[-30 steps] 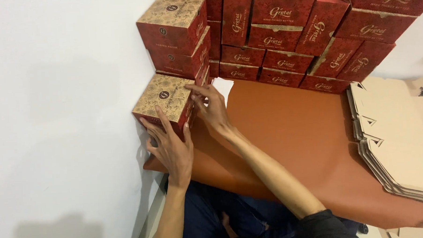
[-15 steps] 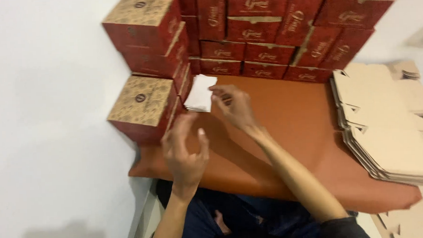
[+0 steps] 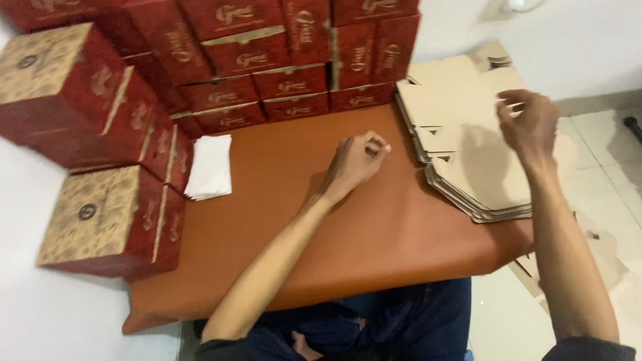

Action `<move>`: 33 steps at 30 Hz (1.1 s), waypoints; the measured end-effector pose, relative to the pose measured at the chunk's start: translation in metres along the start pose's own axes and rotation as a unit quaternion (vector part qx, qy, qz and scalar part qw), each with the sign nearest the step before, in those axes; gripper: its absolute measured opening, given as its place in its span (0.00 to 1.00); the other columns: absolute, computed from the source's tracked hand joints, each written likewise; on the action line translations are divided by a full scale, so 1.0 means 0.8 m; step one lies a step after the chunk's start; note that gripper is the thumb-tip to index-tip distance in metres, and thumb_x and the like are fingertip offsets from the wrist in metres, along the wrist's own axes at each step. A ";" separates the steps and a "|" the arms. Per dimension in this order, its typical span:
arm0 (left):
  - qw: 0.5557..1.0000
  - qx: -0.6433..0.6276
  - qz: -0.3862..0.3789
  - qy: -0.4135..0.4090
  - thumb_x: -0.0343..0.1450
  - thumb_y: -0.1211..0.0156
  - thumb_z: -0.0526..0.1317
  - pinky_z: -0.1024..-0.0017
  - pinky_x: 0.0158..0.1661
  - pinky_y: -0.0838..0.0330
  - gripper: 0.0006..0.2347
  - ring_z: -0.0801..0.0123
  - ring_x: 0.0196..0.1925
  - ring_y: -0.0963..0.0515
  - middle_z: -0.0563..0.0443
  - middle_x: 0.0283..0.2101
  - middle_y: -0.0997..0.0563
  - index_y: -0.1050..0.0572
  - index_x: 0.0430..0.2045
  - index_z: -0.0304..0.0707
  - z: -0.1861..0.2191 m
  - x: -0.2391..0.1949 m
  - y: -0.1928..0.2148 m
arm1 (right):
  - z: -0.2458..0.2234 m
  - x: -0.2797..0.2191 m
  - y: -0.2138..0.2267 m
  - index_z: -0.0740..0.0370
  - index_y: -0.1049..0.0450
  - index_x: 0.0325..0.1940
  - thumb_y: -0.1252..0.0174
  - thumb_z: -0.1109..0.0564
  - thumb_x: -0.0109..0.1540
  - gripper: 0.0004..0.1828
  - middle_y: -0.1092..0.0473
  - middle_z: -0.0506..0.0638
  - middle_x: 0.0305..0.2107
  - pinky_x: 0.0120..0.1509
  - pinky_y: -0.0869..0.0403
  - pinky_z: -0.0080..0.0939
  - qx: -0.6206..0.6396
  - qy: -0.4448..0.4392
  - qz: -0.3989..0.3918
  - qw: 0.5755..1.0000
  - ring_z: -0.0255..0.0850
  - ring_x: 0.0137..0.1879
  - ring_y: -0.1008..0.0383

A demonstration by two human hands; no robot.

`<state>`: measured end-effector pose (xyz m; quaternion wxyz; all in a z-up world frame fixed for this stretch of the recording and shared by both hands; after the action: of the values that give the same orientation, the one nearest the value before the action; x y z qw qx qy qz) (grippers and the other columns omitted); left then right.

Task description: The person assembles flat cardboard pieces into small rectangular boxes by folding the flaps and tucking them into slots. They then place a decorative lid on top of the assembled box and set it aside before repeating the process with another piece.

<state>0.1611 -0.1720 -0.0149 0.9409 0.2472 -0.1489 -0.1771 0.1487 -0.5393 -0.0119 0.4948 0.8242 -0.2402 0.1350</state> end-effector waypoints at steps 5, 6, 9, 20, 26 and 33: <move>0.999 0.021 0.013 0.041 0.70 0.33 0.51 0.64 0.37 0.20 0.12 0.64 0.34 0.11 0.52 0.32 0.10 0.18 0.31 0.43 0.014 0.048 -0.084 | 0.112 0.012 0.012 0.61 0.15 0.59 0.33 0.46 0.69 0.20 0.19 0.58 0.44 0.49 0.25 0.66 -0.075 -0.137 -0.010 0.988 0.60 0.49 0.20; 0.997 0.023 0.009 0.068 0.69 0.30 0.50 0.64 0.35 0.21 0.12 0.66 0.33 0.12 0.53 0.31 0.10 0.19 0.31 0.42 0.020 0.051 -0.094 | 0.118 0.012 0.012 0.61 0.16 0.59 0.33 0.43 0.69 0.23 0.19 0.56 0.43 0.48 0.26 0.67 -0.066 -0.174 -0.036 0.982 0.60 0.50 0.21; 0.996 0.043 0.025 0.080 0.68 0.29 0.50 0.59 0.34 0.26 0.12 0.62 0.31 0.16 0.59 0.23 0.16 0.23 0.28 0.44 0.018 0.061 -0.109 | 0.157 0.016 0.001 0.62 0.15 0.58 0.24 0.39 0.65 0.28 0.19 0.61 0.41 0.55 0.27 0.59 -0.053 -0.142 -0.023 0.988 0.60 0.50 0.20; 0.992 0.000 0.075 0.104 0.64 0.24 0.44 0.66 0.42 0.16 0.07 0.66 0.33 0.09 0.50 0.28 0.10 0.12 0.25 0.42 0.020 0.083 -0.112 | 0.128 0.026 0.037 0.55 0.16 0.45 0.18 0.55 0.58 0.15 0.25 0.43 0.24 0.36 0.24 0.39 0.077 -0.223 -0.012 0.972 0.29 0.32 0.27; 0.992 0.031 0.099 0.074 0.66 0.26 0.41 0.65 0.32 0.18 0.04 0.64 0.31 0.11 0.49 0.28 0.11 0.13 0.26 0.41 0.039 0.086 -0.099 | 0.111 0.031 0.051 0.54 0.14 0.41 0.23 0.52 0.61 0.09 0.24 0.46 0.24 0.33 0.30 0.39 0.063 -0.198 -0.013 0.978 0.29 0.31 0.30; 0.995 -0.059 0.071 0.041 0.70 0.33 0.38 0.71 0.43 0.17 0.01 0.71 0.38 0.12 0.57 0.33 0.11 0.17 0.28 0.45 0.042 0.105 -0.107 | 0.086 0.032 0.076 0.56 0.15 0.43 0.26 0.58 0.63 0.05 0.21 0.48 0.30 0.43 0.25 0.37 0.097 -0.256 -0.045 0.961 0.33 0.36 0.23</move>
<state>0.2018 -0.2898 -0.0148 0.9693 0.1871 -0.1171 -0.1083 0.1370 -0.6304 0.0129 0.3401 0.8849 -0.3078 -0.0804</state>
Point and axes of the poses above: each hand's wrist, its own x-axis towards the middle knuckle, its own y-axis out of the back of the hand, z = x × y, the point moved 2 cm from there along x, towards the middle knuckle
